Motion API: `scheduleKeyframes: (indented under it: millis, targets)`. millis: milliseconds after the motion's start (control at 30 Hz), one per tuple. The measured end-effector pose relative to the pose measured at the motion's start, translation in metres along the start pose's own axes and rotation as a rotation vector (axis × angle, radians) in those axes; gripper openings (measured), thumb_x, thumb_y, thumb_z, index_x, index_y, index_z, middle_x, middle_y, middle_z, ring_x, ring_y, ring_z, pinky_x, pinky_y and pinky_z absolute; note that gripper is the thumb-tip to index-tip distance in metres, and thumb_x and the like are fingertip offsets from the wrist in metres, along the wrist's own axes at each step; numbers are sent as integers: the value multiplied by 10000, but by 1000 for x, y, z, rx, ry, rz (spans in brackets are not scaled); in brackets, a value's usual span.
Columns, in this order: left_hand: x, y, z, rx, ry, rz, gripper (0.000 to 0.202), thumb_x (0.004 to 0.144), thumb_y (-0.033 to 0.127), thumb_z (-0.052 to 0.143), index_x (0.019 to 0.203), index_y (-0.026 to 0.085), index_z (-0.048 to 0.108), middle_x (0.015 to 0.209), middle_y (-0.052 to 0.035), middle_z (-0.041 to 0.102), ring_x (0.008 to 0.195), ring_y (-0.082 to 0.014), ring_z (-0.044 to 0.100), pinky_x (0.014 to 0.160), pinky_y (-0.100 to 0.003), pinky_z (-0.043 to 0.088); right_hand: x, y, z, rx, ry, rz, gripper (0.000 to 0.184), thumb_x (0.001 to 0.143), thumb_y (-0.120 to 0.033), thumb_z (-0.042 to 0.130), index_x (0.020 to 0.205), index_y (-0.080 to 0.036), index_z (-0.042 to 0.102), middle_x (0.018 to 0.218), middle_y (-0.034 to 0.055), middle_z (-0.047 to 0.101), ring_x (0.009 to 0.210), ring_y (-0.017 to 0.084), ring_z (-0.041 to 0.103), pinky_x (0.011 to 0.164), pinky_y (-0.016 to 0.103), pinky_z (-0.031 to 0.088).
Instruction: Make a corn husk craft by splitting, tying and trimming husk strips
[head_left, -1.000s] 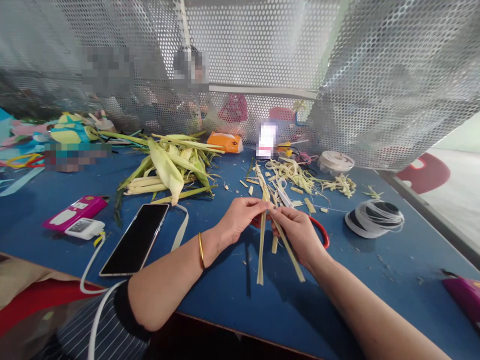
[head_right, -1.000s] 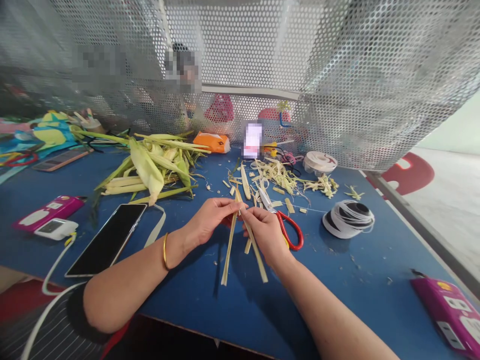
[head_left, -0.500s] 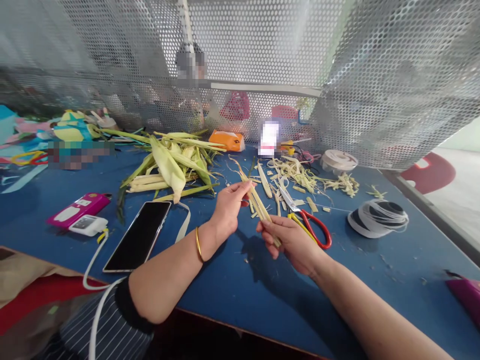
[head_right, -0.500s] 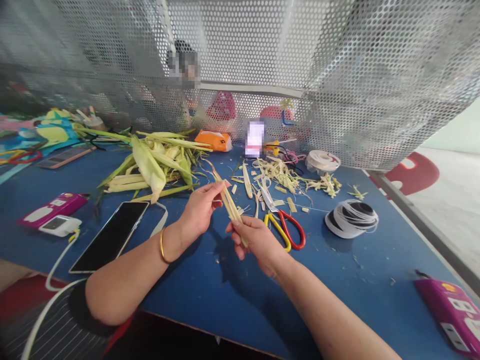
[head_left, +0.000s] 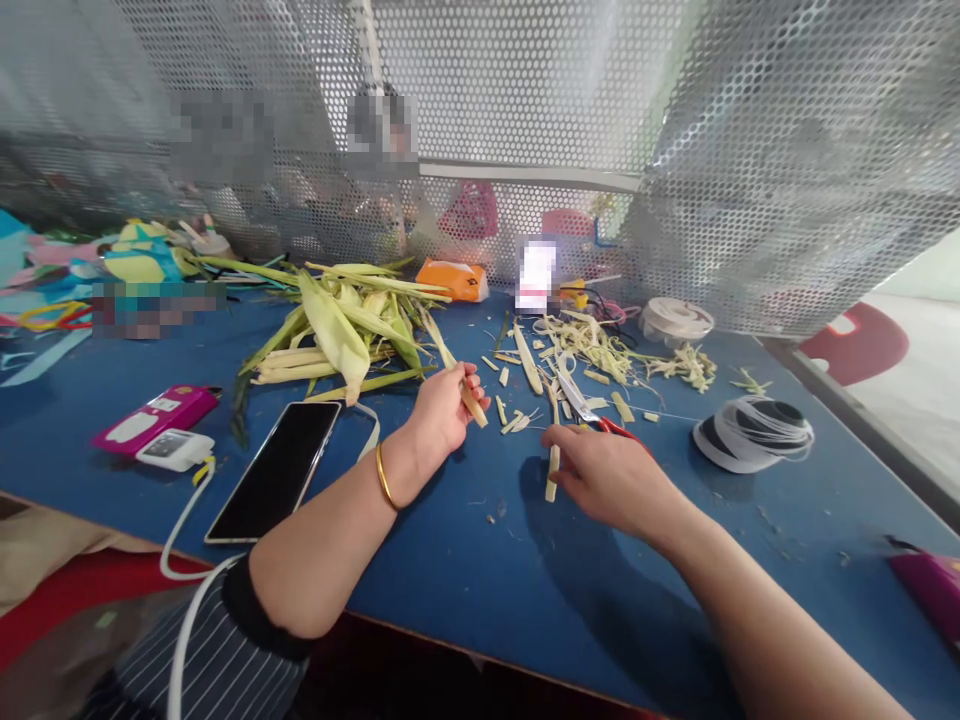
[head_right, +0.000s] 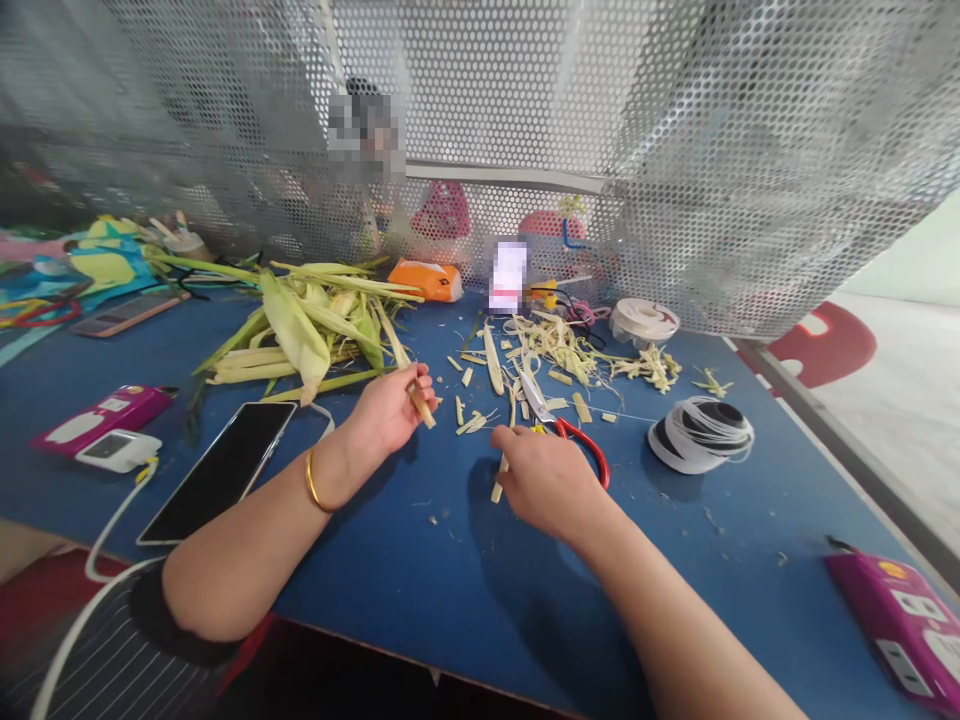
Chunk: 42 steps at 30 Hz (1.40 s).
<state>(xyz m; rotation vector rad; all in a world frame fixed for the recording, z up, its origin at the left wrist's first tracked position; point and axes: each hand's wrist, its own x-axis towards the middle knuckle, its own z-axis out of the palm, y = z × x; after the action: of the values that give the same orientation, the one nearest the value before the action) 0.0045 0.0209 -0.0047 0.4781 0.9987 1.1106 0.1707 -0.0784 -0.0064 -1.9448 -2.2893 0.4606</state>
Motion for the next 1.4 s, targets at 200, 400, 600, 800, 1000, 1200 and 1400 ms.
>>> scheduleKeyframes:
  millis: [200, 400, 600, 800, 1000, 1200, 1400]
  targets:
    - [-10, -15, 1, 128, -153, -227, 249, 962, 198, 424, 744, 138, 528, 521, 67, 391, 365, -36, 355, 380, -164, 309, 1, -1, 4, -113, -114, -150, 242, 746, -65, 501, 903, -196, 630, 830, 35, 678, 692, 161, 610, 579, 268, 286]
    - [-7, -20, -1, 164, -207, -249, 237, 959, 229, 450, 750, 147, 525, 525, 74, 371, 360, -37, 323, 358, -162, 278, -2, -4, 7, -64, -107, -92, 119, 794, -166, 522, 881, -179, 602, 795, 52, 679, 713, 182, 623, 585, 268, 298]
    - [-6, -22, -2, 194, -233, -250, 225, 946, 234, 489, 753, 135, 549, 518, 81, 366, 364, -26, 312, 362, -152, 266, 0, -4, 15, -123, -78, -17, 180, 731, -59, 483, 823, -177, 584, 827, 81, 696, 757, 203, 637, 584, 275, 307]
    - [-11, -28, -1, 260, -250, -224, 188, 926, 198, 510, 832, 101, 640, 557, 46, 460, 428, -47, 433, 424, -168, 375, 2, -5, 10, 30, 405, 45, 137, 812, -127, 448, 843, -188, 567, 784, 43, 634, 601, 146, 547, 558, 258, 333]
    - [-18, -33, 2, 208, -390, -255, 184, 911, 143, 515, 853, 73, 674, 787, -94, 679, 679, -133, 644, 662, -245, 518, 2, -11, 11, 433, 459, -112, 84, 774, -141, 480, 797, -211, 520, 679, -20, 562, 568, 119, 499, 539, 229, 365]
    - [-17, -31, 2, 60, -452, -289, 248, 952, 171, 454, 913, 77, 681, 790, -102, 704, 656, -133, 656, 681, -252, 531, 11, -12, 21, 872, 332, -90, 82, 751, -183, 509, 773, -229, 444, 657, -47, 516, 581, 117, 502, 557, 239, 417]
    - [-19, -30, 6, -90, -383, -233, 251, 954, 126, 423, 774, 106, 596, 915, -144, 722, 808, -172, 704, 836, -320, 542, 13, -8, 27, 829, 291, 63, 123, 785, -317, 597, 790, -212, 534, 705, -5, 623, 624, 147, 593, 583, 265, 470]
